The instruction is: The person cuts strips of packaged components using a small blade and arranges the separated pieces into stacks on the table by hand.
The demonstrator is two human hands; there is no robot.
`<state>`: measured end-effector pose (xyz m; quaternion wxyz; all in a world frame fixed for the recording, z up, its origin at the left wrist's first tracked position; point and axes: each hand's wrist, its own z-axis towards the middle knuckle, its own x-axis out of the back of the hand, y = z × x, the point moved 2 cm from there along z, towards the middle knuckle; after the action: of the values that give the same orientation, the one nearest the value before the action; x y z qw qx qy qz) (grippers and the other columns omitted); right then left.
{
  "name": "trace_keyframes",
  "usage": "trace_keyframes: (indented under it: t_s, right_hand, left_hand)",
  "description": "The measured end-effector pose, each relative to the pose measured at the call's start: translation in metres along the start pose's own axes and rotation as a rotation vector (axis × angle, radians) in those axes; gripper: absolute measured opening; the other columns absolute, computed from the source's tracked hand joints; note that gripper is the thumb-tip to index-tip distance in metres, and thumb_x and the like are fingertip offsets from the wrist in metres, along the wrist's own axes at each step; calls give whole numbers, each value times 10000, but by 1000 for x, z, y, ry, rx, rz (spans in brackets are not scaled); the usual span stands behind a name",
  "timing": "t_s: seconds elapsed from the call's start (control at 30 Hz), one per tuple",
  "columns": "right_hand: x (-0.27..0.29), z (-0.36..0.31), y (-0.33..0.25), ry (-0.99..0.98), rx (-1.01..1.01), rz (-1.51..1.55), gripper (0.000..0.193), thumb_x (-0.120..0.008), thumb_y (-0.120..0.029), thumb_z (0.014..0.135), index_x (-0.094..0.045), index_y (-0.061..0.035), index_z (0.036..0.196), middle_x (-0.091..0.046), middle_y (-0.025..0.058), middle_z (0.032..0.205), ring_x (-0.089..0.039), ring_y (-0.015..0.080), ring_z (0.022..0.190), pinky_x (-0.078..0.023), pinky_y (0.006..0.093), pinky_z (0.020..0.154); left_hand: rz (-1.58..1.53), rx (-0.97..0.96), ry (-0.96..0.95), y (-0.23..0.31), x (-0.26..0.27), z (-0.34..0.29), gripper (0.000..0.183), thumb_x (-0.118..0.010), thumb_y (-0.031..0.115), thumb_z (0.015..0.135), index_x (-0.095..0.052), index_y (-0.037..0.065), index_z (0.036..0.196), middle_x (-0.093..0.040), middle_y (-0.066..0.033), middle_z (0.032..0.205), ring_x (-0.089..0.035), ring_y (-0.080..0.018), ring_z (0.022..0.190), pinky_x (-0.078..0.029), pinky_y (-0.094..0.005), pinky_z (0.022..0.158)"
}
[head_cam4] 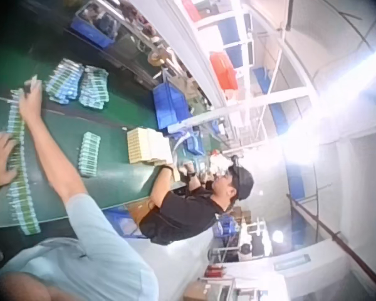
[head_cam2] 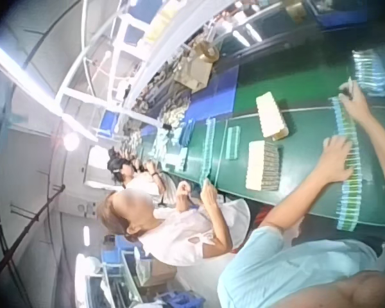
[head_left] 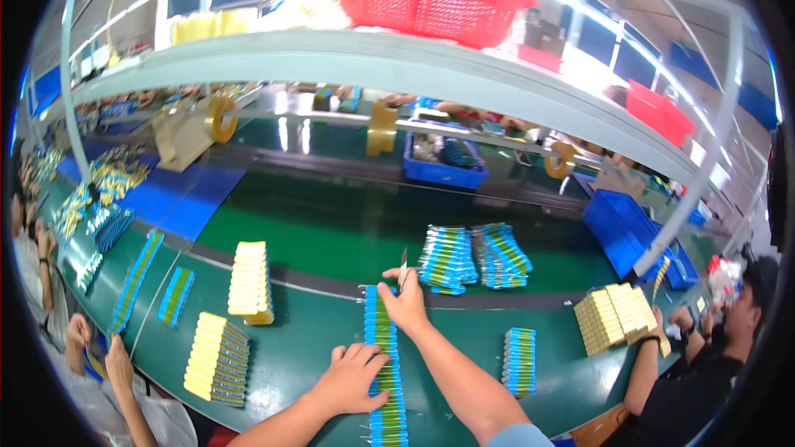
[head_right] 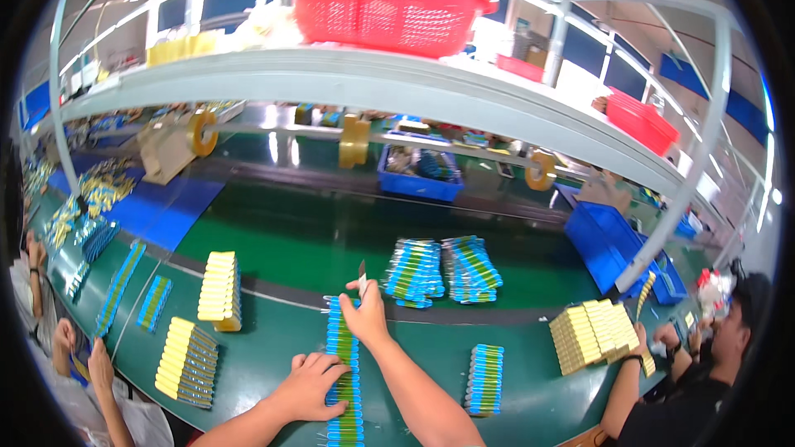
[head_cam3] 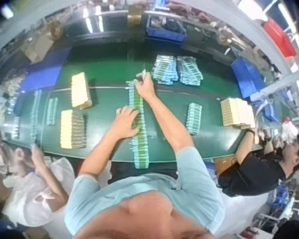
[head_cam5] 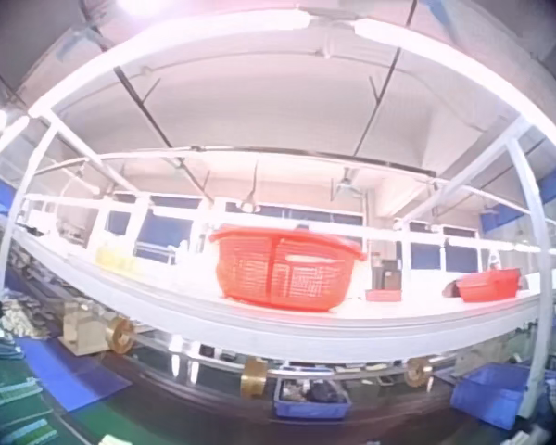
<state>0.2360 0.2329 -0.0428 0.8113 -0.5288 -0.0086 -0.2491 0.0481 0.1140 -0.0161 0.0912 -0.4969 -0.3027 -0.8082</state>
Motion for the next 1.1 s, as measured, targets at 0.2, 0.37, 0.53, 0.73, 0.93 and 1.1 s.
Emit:
trace_keyframes:
  t_s: [0.2,0.37,0.53,0.73,0.93,1.1]
  right_hand:
    - [104,-64,-80,-3,171,8,364,-780,-159,830,-553,-67,1099,-649,127,1092,-631,261,1024,-487,389,914]
    - [269,-101,-60,455,-366,-573,502,-869,-344,756,-517,-26,921,-641,120,836,-656,264,747,-544,366,717]
    - [296,-152,8,-31,-606,-770,638,-906,-346,724,-452,7,1001,-627,147,874,-654,234,811,-550,363,741]
    - [302,-156,11,157,-557,-129,601,-921,-204,712,-449,-13,1032,-631,111,970,-642,171,892,-549,356,760]
    - [283,-141,-23,67,-626,-620,584,-799,-447,825,-464,4,985,-620,144,910,-608,251,770,-510,397,731]
    - [231,-112,-76,341,38,-201,481,-473,-460,1011,-502,4,889,-592,150,779,-526,255,648,-439,387,639]
  left_hand:
    - [27,18,18,5,-6,-2,763,-755,410,743,-517,69,1382,-554,-136,1260,-508,-317,1184,-325,-470,961]
    - [-138,11,19,6,-19,8,898,-733,373,818,-307,9,1519,-480,-195,1445,-458,-334,1318,-289,-488,1037]
    - [-161,14,43,6,-17,5,825,-717,369,854,-346,36,1512,-464,-180,1485,-439,-311,1365,-286,-493,1046]
    - [-60,3,126,6,-5,3,598,-711,382,877,-551,77,1367,-535,-115,1418,-482,-278,1325,-309,-469,1004]
    - [158,250,-150,29,29,-2,474,-709,365,877,-632,83,1250,-599,-101,1325,-542,-274,1217,-321,-495,1021]
    - [310,308,-104,82,-12,-69,813,-550,652,914,-529,-15,1379,-427,-329,1476,-376,-442,1417,-275,-601,1124]
